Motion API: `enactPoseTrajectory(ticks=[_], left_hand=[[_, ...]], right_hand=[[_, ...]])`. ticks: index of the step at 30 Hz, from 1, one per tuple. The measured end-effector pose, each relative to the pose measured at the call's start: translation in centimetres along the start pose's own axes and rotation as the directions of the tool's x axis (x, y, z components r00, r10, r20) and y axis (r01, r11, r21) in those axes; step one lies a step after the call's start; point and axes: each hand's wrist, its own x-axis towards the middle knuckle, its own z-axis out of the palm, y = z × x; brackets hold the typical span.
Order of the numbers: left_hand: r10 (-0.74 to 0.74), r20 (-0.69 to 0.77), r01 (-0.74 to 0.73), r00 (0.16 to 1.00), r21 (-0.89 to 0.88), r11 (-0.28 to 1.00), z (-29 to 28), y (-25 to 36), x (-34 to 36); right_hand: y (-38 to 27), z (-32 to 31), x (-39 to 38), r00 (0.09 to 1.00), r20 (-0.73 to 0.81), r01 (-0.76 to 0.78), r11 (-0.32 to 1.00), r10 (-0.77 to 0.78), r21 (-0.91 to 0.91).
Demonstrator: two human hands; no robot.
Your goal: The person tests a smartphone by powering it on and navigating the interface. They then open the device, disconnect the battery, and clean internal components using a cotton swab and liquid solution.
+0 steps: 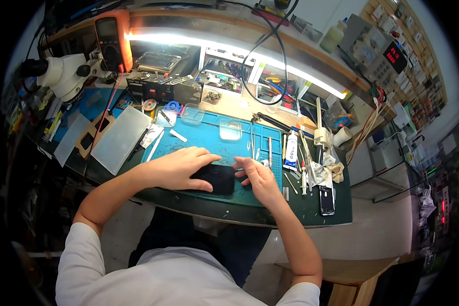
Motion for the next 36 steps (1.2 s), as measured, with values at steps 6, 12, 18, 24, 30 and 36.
enactPoseTrajectory(ticks=[6,12,18,24,30,36], left_hand=[[0.082,-0.186,-0.020,0.979,0.313,0.950,1.8,0.7,-3.5],[0.112,-0.282,-0.006,0.953,0.353,0.936,3.2,1.0,-4.3],[0.127,-0.335,-0.010,0.934,0.331,0.944,3.7,0.8,-4.2],[0.126,-0.362,-0.015,0.923,0.293,0.956,4.0,0.6,-3.9],[0.118,-0.373,0.000,0.921,0.301,0.954,3.9,1.0,-3.6],[0.124,-0.372,-0.010,0.920,0.295,0.955,4.0,1.2,-3.1]], right_hand=[[-0.5,-0.1,0.1,0.995,-0.019,-0.099,0.992,0.100,0.077],[-1.1,0.2,-0.2,0.990,0.000,-0.139,0.980,0.141,0.139],[-1.0,0.2,-0.1,0.989,-0.014,-0.143,0.969,0.148,0.200],[-0.9,0.3,-0.1,0.988,-0.009,-0.143,0.951,0.151,0.274],[-0.6,0.5,-0.2,0.996,0.004,-0.087,0.972,0.088,0.219],[-1.2,0.5,-0.7,0.998,0.009,-0.057,0.988,0.056,0.146]])
